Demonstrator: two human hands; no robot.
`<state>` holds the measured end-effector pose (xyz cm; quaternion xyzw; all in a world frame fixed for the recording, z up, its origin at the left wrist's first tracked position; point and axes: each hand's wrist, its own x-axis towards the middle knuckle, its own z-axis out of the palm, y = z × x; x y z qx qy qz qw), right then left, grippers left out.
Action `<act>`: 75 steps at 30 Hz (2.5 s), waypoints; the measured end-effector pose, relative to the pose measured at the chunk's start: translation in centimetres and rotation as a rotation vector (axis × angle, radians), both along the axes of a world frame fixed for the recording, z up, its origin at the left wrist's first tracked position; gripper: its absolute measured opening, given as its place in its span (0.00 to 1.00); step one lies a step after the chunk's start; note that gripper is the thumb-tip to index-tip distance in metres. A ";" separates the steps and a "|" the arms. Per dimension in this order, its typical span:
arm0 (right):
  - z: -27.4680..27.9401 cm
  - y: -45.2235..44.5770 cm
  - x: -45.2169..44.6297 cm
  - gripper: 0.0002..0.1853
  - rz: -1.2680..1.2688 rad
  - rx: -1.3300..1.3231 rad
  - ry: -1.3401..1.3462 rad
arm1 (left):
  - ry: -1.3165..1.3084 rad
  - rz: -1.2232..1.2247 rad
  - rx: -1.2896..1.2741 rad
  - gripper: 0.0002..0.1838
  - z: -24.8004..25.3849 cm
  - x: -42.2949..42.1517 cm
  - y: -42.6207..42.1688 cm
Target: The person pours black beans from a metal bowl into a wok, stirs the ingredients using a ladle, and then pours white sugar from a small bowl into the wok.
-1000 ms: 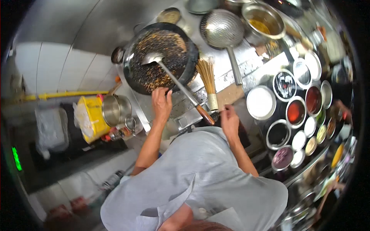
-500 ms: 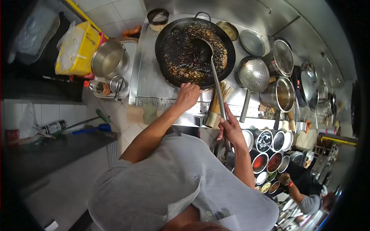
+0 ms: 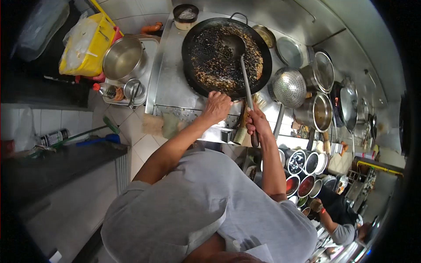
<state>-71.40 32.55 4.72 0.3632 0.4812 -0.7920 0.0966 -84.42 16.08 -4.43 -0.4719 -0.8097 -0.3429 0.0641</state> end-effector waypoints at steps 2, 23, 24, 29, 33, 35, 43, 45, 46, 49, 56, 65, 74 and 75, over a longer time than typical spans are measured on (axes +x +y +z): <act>1.3 -0.2 0.3 0.32 0.051 0.145 0.020 | -0.012 0.001 -0.005 0.08 0.3 0.3 -0.1; 3.6 -2.4 2.7 0.37 0.002 0.194 -0.042 | 0.020 0.142 0.110 0.09 1.9 0.8 -2.0; 4.8 -3.1 2.9 0.37 0.003 0.193 -0.045 | 0.035 0.128 0.119 0.08 1.8 0.6 -1.9; 5.8 -4.5 6.2 0.33 0.238 0.879 -0.003 | 0.041 0.101 0.122 0.08 2.3 0.6 -2.2; 8.6 -5.2 8.2 0.32 0.167 0.674 -0.006 | 0.049 0.089 0.101 0.08 2.0 0.3 -2.1; 10.0 -5.1 7.9 0.31 0.117 0.487 -0.076 | 0.048 0.084 0.094 0.08 1.9 0.3 -2.1; 1.7 -0.5 4.8 0.33 -0.005 -0.027 -0.153 | 0.020 0.093 0.056 0.08 2.5 0.4 -2.0; 0.3 0.0 3.8 0.34 -0.028 -0.018 -0.133 | 0.024 0.084 0.045 0.08 2.7 0.3 -2.0; -0.3 0.3 3.4 0.34 -0.026 -0.017 -0.132 | 0.019 0.077 0.032 0.08 2.8 0.4 -2.0; -0.7 0.2 2.5 0.34 -0.005 0.127 -0.110 | 0.041 0.100 0.092 0.08 2.5 0.7 -2.0; 2.0 0.5 2.7 0.31 0.048 0.821 -0.117 | 0.095 0.118 0.090 0.06 2.4 0.6 -1.9; -0.2 -4.3 6.7 0.33 -0.090 0.531 -0.199 | 0.059 0.101 0.071 0.07 2.5 0.7 -2.0; 6.4 -8.7 5.1 0.33 -0.095 0.115 -0.090 | 0.086 0.104 0.086 0.05 2.4 0.5 -2.1; 6.8 -8.9 5.1 0.32 -0.005 0.234 -0.092 | 0.084 0.104 0.086 0.05 2.5 0.5 -2.1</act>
